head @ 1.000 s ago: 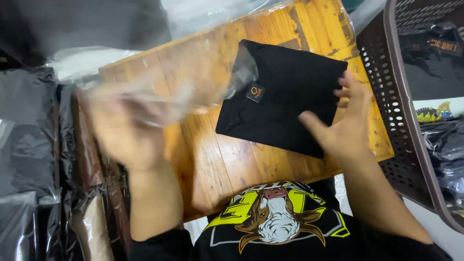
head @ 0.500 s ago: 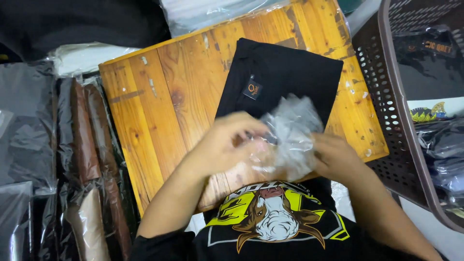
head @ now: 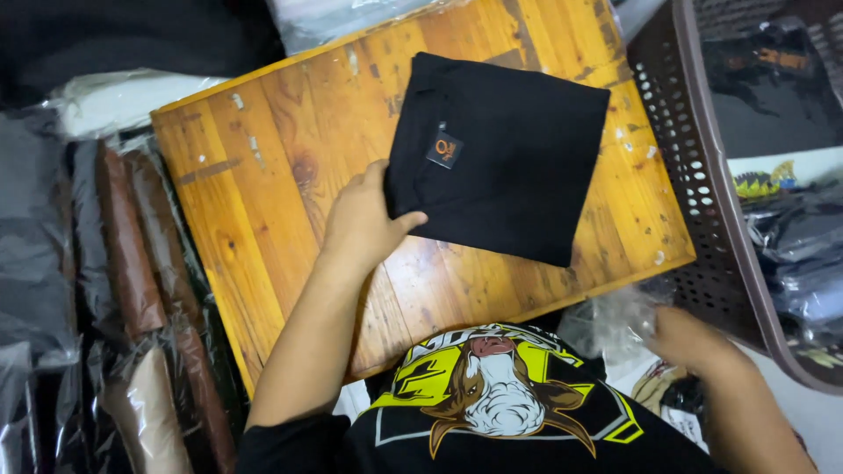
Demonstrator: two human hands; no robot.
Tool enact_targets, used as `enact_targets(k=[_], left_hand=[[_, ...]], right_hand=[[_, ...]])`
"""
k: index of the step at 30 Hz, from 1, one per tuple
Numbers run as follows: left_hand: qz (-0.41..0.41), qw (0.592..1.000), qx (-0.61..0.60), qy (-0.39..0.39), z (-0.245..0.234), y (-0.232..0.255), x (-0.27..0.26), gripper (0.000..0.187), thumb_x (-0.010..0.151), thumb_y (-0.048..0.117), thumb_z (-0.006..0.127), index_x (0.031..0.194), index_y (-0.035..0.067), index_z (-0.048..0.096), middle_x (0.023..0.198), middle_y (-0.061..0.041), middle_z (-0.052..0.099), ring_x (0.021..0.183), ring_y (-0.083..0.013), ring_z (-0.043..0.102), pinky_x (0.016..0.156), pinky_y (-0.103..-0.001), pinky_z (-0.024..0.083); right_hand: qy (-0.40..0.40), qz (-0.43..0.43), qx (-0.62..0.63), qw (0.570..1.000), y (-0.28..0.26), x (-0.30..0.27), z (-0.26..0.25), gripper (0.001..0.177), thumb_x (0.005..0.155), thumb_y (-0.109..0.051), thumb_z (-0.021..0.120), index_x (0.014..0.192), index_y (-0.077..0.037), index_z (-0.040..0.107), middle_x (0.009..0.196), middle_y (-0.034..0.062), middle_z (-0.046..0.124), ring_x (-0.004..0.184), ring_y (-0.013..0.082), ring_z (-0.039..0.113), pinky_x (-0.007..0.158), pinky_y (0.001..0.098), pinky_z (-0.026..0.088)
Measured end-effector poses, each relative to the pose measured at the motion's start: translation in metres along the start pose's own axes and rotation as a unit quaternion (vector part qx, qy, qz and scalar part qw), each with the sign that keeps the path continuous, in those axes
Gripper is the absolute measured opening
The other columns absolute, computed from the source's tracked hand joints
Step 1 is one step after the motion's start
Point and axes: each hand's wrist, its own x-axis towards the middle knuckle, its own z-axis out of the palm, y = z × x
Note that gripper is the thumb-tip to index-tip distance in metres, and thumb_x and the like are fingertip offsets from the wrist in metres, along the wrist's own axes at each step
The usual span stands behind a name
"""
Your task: A person folds a black shirt and carefully slides it into a clear plastic packaging bag on a wooden table.
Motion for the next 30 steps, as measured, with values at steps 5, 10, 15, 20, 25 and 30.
enact_targets(k=[5,10,15,20,25,30], left_hand=[[-0.001,0.997,-0.034,0.069,0.011,-0.022,0.012,0.047,0.091,0.029,0.077,0.132,0.012,0.062,0.100,-0.019,0.072,0.106,-0.0428,0.069,0.091,-0.053,0.053],[0.058,0.984,-0.025,0.167,0.020,-0.048,0.028,0.030,0.094,0.020,0.075,0.123,0.019,0.072,0.093,-0.013,0.069,0.099,-0.0380,0.069,0.097,-0.051,0.046],[0.082,0.961,-0.042,0.261,0.005,-0.075,0.055,0.020,0.096,0.009,0.074,0.116,0.013,0.074,0.096,-0.017,0.067,0.099,-0.0423,0.067,0.092,-0.050,0.048],[0.063,0.912,0.067,0.401,0.003,-0.048,0.029,0.035,0.093,0.030,0.080,0.124,0.022,0.067,0.121,-0.007,0.051,0.115,-0.0364,0.055,0.089,-0.054,0.043],[0.228,0.958,0.057,0.164,0.035,0.021,-0.015,0.069,0.086,0.052,0.077,0.140,0.012,0.061,0.145,-0.029,0.046,0.142,-0.0548,0.037,0.105,-0.067,0.032],[0.260,0.954,0.139,0.059,0.052,0.050,-0.037,0.081,0.083,0.066,0.070,0.146,0.018,0.055,0.159,-0.024,0.036,0.150,-0.0451,0.029,0.105,-0.069,0.032]], right_hand=[[0.018,0.108,-0.200,0.974,0.116,0.113,0.089,0.060,0.079,-0.047,0.062,0.124,-0.011,0.079,0.117,0.0149,0.082,0.118,0.0311,0.075,0.092,0.0464,0.062],[-0.049,0.058,0.016,0.997,0.066,0.097,0.100,0.118,0.080,-0.029,0.083,0.166,-0.001,0.007,0.148,0.0341,0.054,0.139,0.0433,0.054,0.112,0.0540,0.048],[-0.081,0.163,-0.037,0.983,0.067,0.108,0.117,0.106,0.087,-0.051,0.063,0.163,0.003,0.012,0.149,0.0328,0.054,0.143,0.0436,0.048,0.115,0.0548,0.042],[-0.048,0.160,-0.168,0.971,0.077,0.146,0.142,0.100,0.091,-0.059,0.058,0.158,0.010,0.030,0.145,0.0254,0.062,0.140,0.0351,0.057,0.119,0.0434,0.039],[-0.048,-0.003,-0.132,0.990,0.055,0.126,0.101,0.058,0.094,-0.040,0.056,0.141,-0.005,0.061,0.130,0.0191,0.071,0.128,0.0343,0.065,0.107,0.0456,0.053],[-0.170,-0.074,-0.127,0.974,-0.080,-0.001,-0.031,0.042,0.092,-0.045,0.059,0.127,-0.027,0.076,0.110,-0.0017,0.086,0.106,0.0138,0.081,0.095,0.0299,0.060]])
